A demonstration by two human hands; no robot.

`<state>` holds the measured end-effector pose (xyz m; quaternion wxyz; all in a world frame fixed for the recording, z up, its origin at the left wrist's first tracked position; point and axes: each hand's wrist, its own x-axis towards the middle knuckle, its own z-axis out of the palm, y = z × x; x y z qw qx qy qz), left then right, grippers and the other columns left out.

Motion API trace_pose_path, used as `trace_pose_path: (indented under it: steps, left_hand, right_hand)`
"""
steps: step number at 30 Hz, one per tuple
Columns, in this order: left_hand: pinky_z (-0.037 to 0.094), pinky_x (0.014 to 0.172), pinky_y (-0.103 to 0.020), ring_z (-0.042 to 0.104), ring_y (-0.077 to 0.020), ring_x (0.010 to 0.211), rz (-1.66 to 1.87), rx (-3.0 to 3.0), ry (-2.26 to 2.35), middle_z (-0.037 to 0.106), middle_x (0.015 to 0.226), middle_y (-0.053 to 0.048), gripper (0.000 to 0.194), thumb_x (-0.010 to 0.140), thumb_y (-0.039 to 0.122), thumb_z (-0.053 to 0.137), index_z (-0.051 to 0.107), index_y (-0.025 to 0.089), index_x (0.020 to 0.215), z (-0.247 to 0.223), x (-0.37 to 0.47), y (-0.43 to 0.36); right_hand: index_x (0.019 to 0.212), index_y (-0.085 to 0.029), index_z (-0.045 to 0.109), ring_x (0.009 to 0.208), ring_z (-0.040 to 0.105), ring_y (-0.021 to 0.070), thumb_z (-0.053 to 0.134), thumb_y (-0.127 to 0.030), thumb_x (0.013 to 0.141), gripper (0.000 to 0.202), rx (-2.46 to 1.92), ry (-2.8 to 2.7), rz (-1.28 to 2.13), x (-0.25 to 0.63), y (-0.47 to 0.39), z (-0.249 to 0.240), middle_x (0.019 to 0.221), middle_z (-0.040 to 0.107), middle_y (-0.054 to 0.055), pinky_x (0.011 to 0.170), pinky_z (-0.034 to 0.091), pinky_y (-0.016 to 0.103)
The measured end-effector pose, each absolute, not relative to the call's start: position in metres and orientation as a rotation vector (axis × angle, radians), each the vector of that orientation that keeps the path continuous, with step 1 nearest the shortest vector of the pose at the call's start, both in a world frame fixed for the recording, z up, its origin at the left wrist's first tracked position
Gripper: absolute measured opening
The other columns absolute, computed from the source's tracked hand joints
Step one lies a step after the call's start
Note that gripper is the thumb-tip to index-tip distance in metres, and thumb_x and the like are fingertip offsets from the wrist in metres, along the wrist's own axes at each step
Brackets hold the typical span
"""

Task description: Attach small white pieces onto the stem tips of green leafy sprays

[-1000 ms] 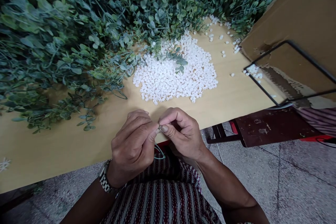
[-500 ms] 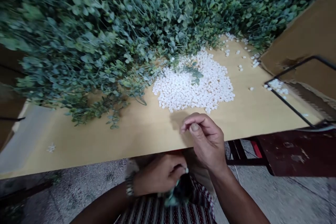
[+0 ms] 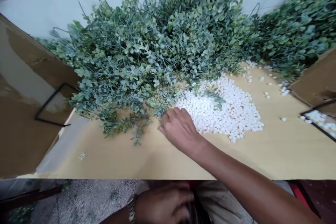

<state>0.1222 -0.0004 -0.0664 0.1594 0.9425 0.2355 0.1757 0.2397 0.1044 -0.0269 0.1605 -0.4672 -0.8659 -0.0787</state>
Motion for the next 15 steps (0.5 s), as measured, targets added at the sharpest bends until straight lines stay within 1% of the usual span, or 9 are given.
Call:
trace_pose_path:
  steps: [1, 2, 3, 4, 6, 8, 10, 12, 15]
  left_hand:
    - [0.052, 0.069, -0.003, 0.066, -0.0059, 0.072, 0.448, 2.518, 0.424, 0.069, 0.078, 0.008, 0.007, 0.079, 0.026, 0.064, 0.058, 0.029, 0.078, -0.057, 0.117, -0.001]
    - [0.048, 0.082, -0.001, 0.066, -0.006, 0.084, 0.458, 2.375, 0.272, 0.07, 0.092, 0.008, 0.01, 0.082, 0.021, 0.06, 0.057, 0.029, 0.087, -0.046, 0.111, 0.0]
    - [0.047, 0.09, -0.005, 0.065, -0.008, 0.092, 0.527, 2.316, 0.287, 0.07, 0.099, 0.004, 0.015, 0.084, 0.018, 0.057, 0.056, 0.028, 0.096, -0.035, 0.105, 0.005]
    - [0.05, 0.092, -0.015, 0.063, -0.0125, 0.097, 0.646, 2.333, 0.456, 0.069, 0.103, -0.002, 0.02, 0.084, 0.016, 0.053, 0.055, 0.024, 0.102, -0.025, 0.098, 0.012]
    - [0.051, 0.091, -0.039, 0.06, -0.0223, 0.1, 0.841, 2.445, 0.934, 0.067, 0.1, -0.011, 0.023, 0.082, 0.01, 0.045, 0.056, 0.018, 0.101, -0.011, 0.084, 0.033]
    - [0.049, 0.088, -0.048, 0.058, -0.0269, 0.099, 0.649, 2.544, 1.294, 0.065, 0.098, -0.014, 0.022, 0.081, 0.007, 0.042, 0.057, 0.013, 0.096, -0.006, 0.073, 0.057]
    - [0.047, 0.087, -0.05, 0.056, -0.0297, 0.101, 0.495, 2.576, 1.478, 0.063, 0.102, -0.017, 0.023, 0.08, 0.006, 0.043, 0.057, 0.01, 0.098, -0.009, 0.066, 0.075]
    - [0.045, 0.088, -0.049, 0.055, -0.0293, 0.103, 0.513, 2.553, 1.527, 0.062, 0.105, -0.017, 0.025, 0.081, 0.007, 0.044, 0.057, 0.009, 0.102, -0.011, 0.064, 0.082]
    - [0.046, 0.082, -0.039, 0.059, -0.0223, 0.086, 0.781, 2.382, 1.478, 0.065, 0.087, -0.01, 0.016, 0.085, 0.013, 0.044, 0.06, 0.012, 0.087, -0.009, 0.069, 0.072]
  right_hand:
    - [0.074, -0.013, 0.065, 0.077, 0.058, 0.026, 0.051, -0.02, 0.083, 0.018, -1.342, -2.482, -0.275, 0.236, 0.107, -0.028, 0.076, 0.065, 0.012, 0.069, 0.038, 0.036]
    - [0.072, -0.013, 0.065, 0.075, 0.058, 0.0248, 0.049, -0.016, 0.082, 0.019, -1.357, -2.478, -0.297, 0.235, 0.108, -0.028, 0.074, 0.065, 0.011, 0.068, 0.037, 0.035]
    - [0.072, -0.014, 0.064, 0.074, 0.058, 0.0237, 0.047, -0.014, 0.082, 0.02, -1.386, -2.463, -0.287, 0.236, 0.107, -0.028, 0.073, 0.065, 0.011, 0.068, 0.036, 0.035]
    - [0.074, -0.014, 0.065, 0.074, 0.058, 0.0228, 0.047, -0.014, 0.082, 0.02, -1.427, -2.438, -0.235, 0.24, 0.105, -0.026, 0.074, 0.065, 0.01, 0.067, 0.036, 0.034]
    - [0.077, -0.014, 0.065, 0.072, 0.057, 0.0207, 0.048, -0.02, 0.083, 0.018, -1.496, -2.361, 0.012, 0.253, 0.101, -0.02, 0.075, 0.065, 0.009, 0.065, 0.037, 0.032]
    - [0.074, -0.016, 0.063, 0.064, 0.054, 0.0165, 0.049, -0.028, 0.083, 0.02, -1.487, -2.223, 0.408, 0.269, 0.097, -0.014, 0.069, 0.062, 0.005, 0.058, 0.036, 0.028]
    - [0.066, -0.016, 0.058, 0.053, 0.047, 0.0119, 0.05, -0.036, 0.083, 0.027, -1.414, -2.028, 0.848, 0.282, 0.093, -0.009, 0.059, 0.053, 0.001, 0.051, 0.033, 0.025]
    - [0.062, -0.016, 0.056, 0.046, 0.039, 0.0087, 0.051, -0.044, 0.082, 0.034, -1.315, -1.848, 1.208, 0.291, 0.089, -0.009, 0.051, 0.045, -0.003, 0.045, 0.029, 0.023]
    - [0.063, -0.016, 0.058, 0.044, 0.037, 0.0072, 0.055, -0.049, 0.079, 0.038, -1.204, -1.67, 1.422, 0.294, 0.077, -0.013, 0.05, 0.046, -0.003, 0.043, 0.028, 0.022]
